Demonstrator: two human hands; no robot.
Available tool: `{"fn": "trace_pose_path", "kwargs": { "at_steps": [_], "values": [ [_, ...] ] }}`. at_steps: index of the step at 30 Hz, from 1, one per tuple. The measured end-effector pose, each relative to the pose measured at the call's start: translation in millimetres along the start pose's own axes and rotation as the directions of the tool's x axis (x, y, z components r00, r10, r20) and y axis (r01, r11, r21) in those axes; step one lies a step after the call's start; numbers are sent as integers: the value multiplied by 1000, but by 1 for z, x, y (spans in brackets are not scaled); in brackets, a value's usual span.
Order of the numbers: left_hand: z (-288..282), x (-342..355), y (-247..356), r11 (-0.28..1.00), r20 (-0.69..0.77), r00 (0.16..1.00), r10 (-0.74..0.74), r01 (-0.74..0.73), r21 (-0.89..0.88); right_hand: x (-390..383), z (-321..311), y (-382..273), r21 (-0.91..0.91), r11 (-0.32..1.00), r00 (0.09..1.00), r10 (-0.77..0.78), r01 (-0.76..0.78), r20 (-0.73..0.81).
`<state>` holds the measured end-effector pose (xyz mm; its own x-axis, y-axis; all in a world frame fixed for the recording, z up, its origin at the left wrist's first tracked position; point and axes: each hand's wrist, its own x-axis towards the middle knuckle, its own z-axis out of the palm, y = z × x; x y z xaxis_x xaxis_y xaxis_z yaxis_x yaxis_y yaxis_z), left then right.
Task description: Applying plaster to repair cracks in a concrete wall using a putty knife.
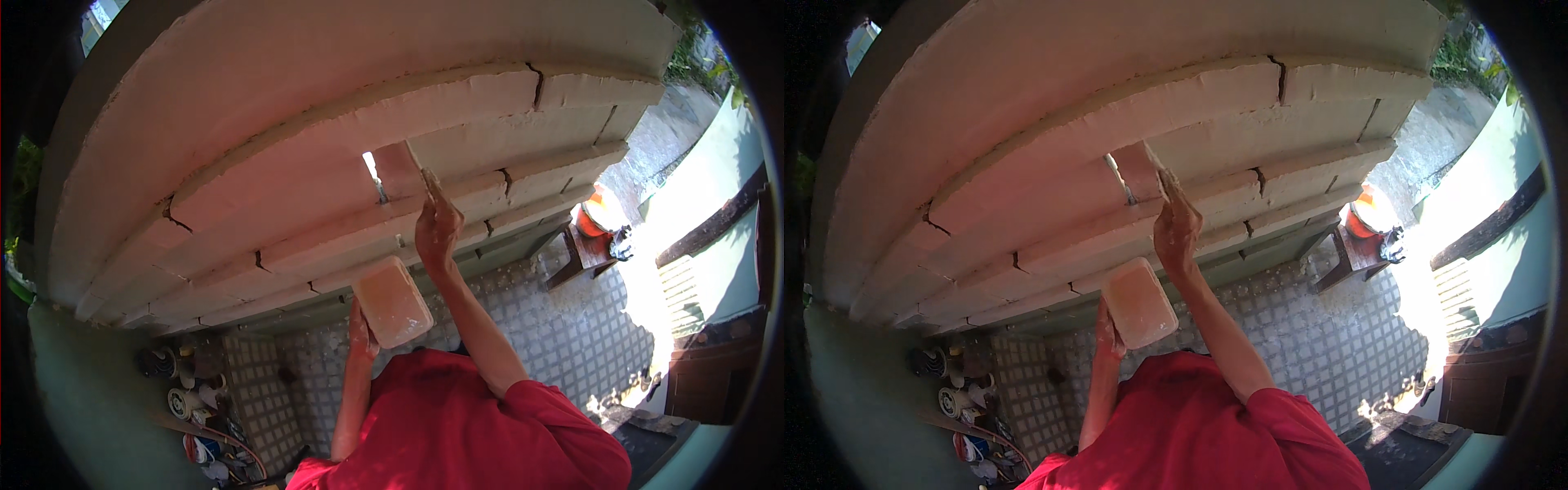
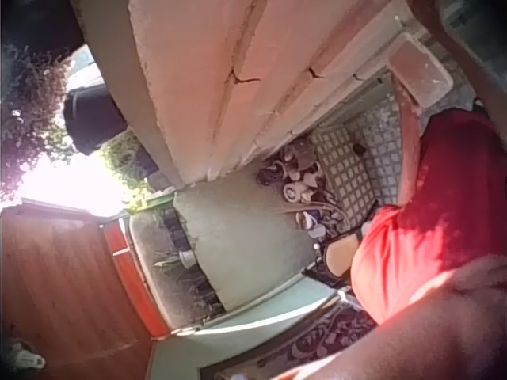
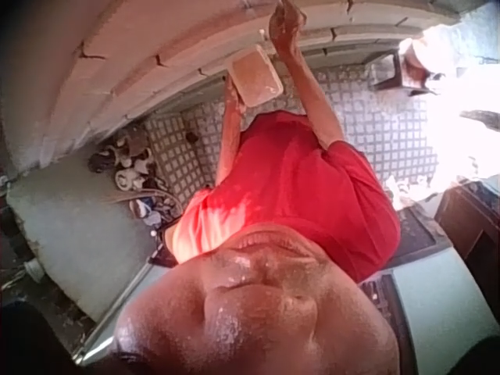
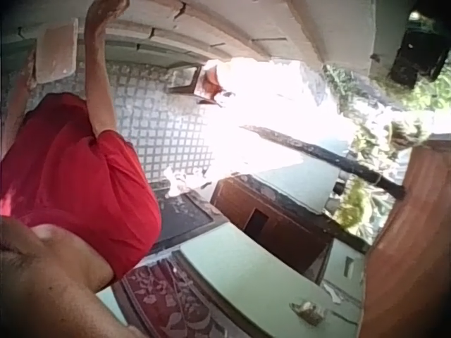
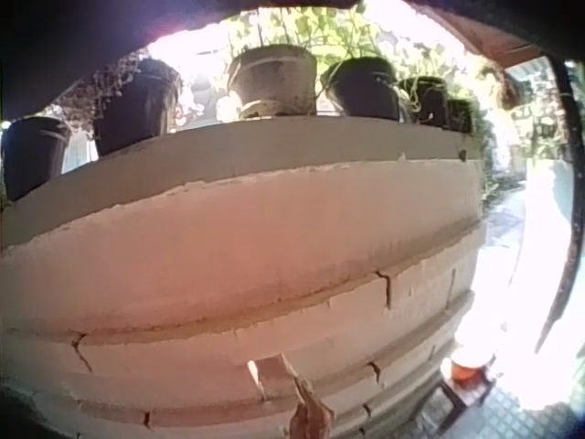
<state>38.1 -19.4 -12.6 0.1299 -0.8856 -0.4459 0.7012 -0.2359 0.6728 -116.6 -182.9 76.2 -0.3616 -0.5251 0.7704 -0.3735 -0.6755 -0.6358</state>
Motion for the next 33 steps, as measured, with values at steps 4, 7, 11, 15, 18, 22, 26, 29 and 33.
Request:
{"fn": "trace_pose_path", "kwargs": {
  "at_steps": [4,7,11,15,18,22,26,29,33],
  "values": [
    [-4,5,-1,999,11,1000,-9,10,-33,40,-23,2,-207,937,960,274,-281,-63],
    [-11,12,-7,997,2,999,-43,43,-58,33,3,8,-173,985,1000,-1,-1,-9],
    [-18,16,-10,995,25,998,-59,61,-74,-5,18,-16,-67,997,992,41,-33,123],
    [-13,11,-1,999,55,998,-30,32,-35,6,-6,-10,-43,996,995,74,-72,59],
    [-9,9,0,999,40,999,-28,30,-41,37,-21,0,-126,982,990,131,-138,-57],
    [-2,10,1,998,38,998,-46,48,-39,18,7,8,-207,978,996,53,-36,77],
    [-4,7,7,997,32,997,-71,71,-16,-2,10,-16,-237,970,957,112,-47,267],
    [-7,7,9,999,20,999,-33,34,-22,14,-14,-7,-205,967,937,-74,152,342],
    [-24,18,2,994,51,994,-94,97,-57,66,-19,18,-280,770,808,-472,572,352]
  ]
}}
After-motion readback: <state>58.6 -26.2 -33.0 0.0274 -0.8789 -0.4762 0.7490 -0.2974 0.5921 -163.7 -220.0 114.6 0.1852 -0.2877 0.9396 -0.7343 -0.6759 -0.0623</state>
